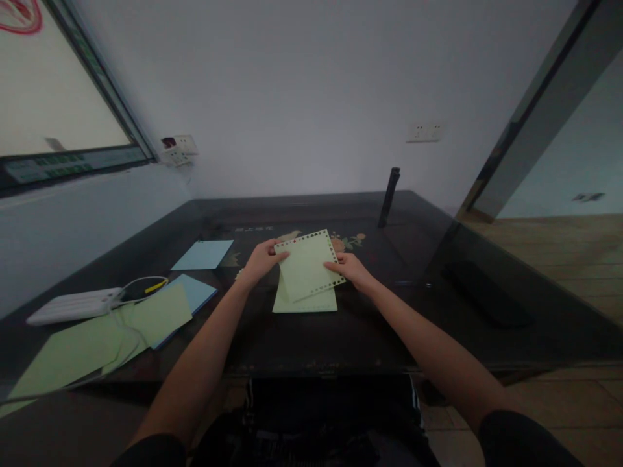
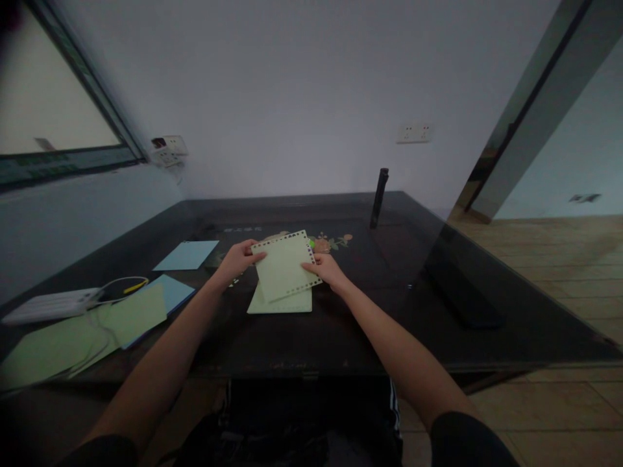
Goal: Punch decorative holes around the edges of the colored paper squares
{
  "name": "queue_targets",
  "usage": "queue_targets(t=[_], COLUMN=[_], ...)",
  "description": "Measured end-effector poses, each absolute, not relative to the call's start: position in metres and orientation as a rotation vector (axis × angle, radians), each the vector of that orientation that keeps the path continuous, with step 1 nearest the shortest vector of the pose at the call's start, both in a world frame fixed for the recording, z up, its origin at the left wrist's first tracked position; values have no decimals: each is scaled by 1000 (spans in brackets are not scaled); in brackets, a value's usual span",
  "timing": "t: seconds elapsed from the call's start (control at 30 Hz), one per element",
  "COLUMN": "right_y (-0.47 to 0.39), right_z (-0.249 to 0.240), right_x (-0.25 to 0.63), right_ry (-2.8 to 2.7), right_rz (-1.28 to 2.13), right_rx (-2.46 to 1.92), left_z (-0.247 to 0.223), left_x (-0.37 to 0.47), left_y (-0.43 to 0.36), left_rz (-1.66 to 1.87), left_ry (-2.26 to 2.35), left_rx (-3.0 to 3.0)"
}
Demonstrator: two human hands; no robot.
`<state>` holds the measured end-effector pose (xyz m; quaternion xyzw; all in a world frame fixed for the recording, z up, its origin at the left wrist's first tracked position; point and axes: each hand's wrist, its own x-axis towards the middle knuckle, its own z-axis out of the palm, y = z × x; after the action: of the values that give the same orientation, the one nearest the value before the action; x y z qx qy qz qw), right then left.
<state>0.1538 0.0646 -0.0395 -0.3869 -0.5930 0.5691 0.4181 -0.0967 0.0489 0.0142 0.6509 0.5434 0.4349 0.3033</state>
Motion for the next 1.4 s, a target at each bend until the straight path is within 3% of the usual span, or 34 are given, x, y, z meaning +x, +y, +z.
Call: queue_targets(t=[0.13,0.5,0.8,1.13,1.4], right_y=[66,60,58,70,91], right_z=[-35,-19,-17,-24,-44], right_x=[156,159,159,170,161], right_ry=[-1409,-1330,-1343,-1426,-1519], right_rz=[1359,1222,1164,1079,970], right_rx=[-989,-925,-911,-1021,-1171], left_z=[7,-9,-12,-14,-19], left_x=[-91,-75,-73,-88,-89], left_y=[49,39,39,57,59], left_rz=[1216,727,811,1207,1221], left_ry=[1253,1161,1166,1256,1224], left_rx=[1487,1635,1540,1295,1330])
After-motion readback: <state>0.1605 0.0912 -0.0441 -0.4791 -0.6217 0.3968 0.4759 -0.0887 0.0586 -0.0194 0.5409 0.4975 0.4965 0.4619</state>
